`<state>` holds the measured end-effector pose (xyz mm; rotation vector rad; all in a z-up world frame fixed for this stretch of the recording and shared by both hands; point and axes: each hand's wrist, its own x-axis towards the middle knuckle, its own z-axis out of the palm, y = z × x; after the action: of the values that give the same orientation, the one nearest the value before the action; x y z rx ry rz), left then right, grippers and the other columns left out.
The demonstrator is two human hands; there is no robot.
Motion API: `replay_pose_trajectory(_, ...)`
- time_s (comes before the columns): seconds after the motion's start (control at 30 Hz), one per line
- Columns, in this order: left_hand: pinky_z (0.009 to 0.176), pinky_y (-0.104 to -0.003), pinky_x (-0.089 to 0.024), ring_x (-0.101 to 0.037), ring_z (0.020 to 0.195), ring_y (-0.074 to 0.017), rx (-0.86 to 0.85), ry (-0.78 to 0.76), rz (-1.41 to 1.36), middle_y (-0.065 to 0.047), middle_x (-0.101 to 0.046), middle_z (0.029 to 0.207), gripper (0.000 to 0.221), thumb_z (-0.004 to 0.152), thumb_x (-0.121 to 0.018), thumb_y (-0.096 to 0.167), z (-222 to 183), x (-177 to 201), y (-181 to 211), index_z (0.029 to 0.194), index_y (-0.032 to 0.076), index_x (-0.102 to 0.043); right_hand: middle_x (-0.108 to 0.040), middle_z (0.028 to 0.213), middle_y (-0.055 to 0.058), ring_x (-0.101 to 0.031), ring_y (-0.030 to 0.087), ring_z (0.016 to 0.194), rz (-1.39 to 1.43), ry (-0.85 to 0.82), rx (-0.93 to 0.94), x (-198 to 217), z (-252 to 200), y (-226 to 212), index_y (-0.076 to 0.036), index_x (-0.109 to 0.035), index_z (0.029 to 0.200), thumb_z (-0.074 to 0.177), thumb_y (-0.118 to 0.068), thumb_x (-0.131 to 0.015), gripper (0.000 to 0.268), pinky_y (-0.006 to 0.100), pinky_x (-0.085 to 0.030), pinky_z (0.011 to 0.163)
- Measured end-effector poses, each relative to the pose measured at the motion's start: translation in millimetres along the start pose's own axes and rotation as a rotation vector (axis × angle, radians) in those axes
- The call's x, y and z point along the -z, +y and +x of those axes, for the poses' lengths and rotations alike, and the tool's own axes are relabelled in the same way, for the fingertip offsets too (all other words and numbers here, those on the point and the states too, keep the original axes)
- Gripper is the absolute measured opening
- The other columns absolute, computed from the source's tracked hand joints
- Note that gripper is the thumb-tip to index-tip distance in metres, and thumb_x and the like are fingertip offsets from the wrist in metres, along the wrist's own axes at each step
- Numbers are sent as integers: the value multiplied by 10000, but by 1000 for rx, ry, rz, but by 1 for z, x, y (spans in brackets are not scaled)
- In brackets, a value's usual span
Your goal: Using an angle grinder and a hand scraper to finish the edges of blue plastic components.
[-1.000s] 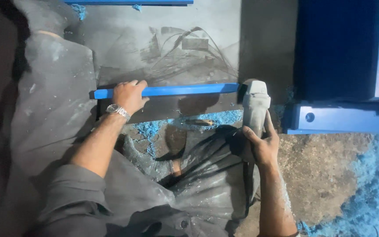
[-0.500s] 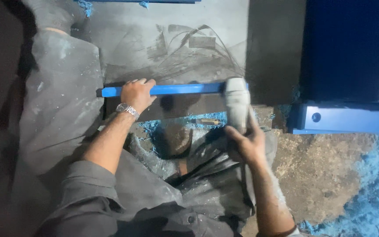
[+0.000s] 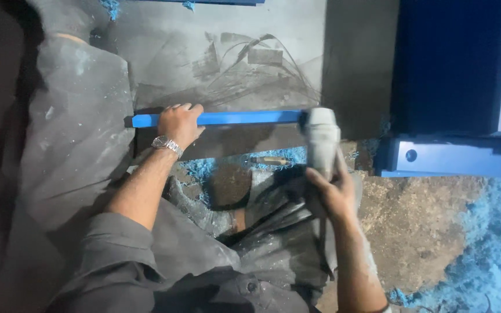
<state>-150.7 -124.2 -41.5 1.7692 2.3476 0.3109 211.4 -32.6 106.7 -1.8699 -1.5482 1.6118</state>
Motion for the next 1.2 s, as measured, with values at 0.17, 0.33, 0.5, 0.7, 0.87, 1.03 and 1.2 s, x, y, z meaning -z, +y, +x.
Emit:
replay_pose_trajectory(0.17,785,-484,-543,-695,919,-320,21,-25,6,-73,-698,905,346,686,-894,298,-1,4,6,909,165,-663,-625,1381,171,-675,266,1143,208,151,58,27,3,13,-124,-355,1594,782,-135,-791,921,363,-579,935)
replay_pose_trajectory(0.33,784,-492,-537,-688,913,-329,42,-46,-6,-72,-692,896,361,671,-897,301,-2,-1,0,910,163,-665,-610,1414,187,-651,254,1178,348,105,179,11,3,33,-51,-372,1610,837,-73,-786,877,336,-554,962)
replay_pose_trajectory(0.5,792,-496,-534,-685,924,-342,2,-7,-38,-88,-690,899,357,668,-888,284,-2,-3,1,916,153,-667,-612,1403,165,-653,245,1160,248,115,153,-9,-10,10,-67,-338,1597,795,-95,-794,924,331,-555,945)
replay_pose_trajectory(0.7,850,-508,-531,-694,955,-334,22,10,-126,-119,-719,991,359,717,-867,271,2,-55,43,982,128,-671,-579,1470,132,-620,199,1224,279,82,267,4,1,32,-34,-389,1588,818,-76,-800,873,308,-520,1004)
replay_pose_trajectory(0.87,886,-509,-521,-690,999,-340,-5,56,-210,-106,-717,1020,286,771,-763,133,18,-71,110,1042,126,-672,-625,1392,143,-634,206,1150,304,99,180,15,5,36,-54,-381,1607,805,-52,-798,904,313,-531,944)
replay_pose_trajectory(1.03,866,-529,-500,-678,1000,-372,-157,63,-243,-146,-697,1047,398,732,-767,169,11,-57,92,1102,83,-651,-620,1412,124,-644,202,1181,281,64,202,17,7,40,-45,-364,1594,816,-55,-805,895,321,-545,966)
replay_pose_trajectory(1.2,753,-553,-535,-662,920,-471,7,-35,-305,-238,-676,1057,393,745,-826,187,-29,-28,14,1093,147,-648,-653,1380,168,-664,237,1171,69,59,160,0,-9,3,-68,-391,1611,792,-91,-807,919,343,-558,960)
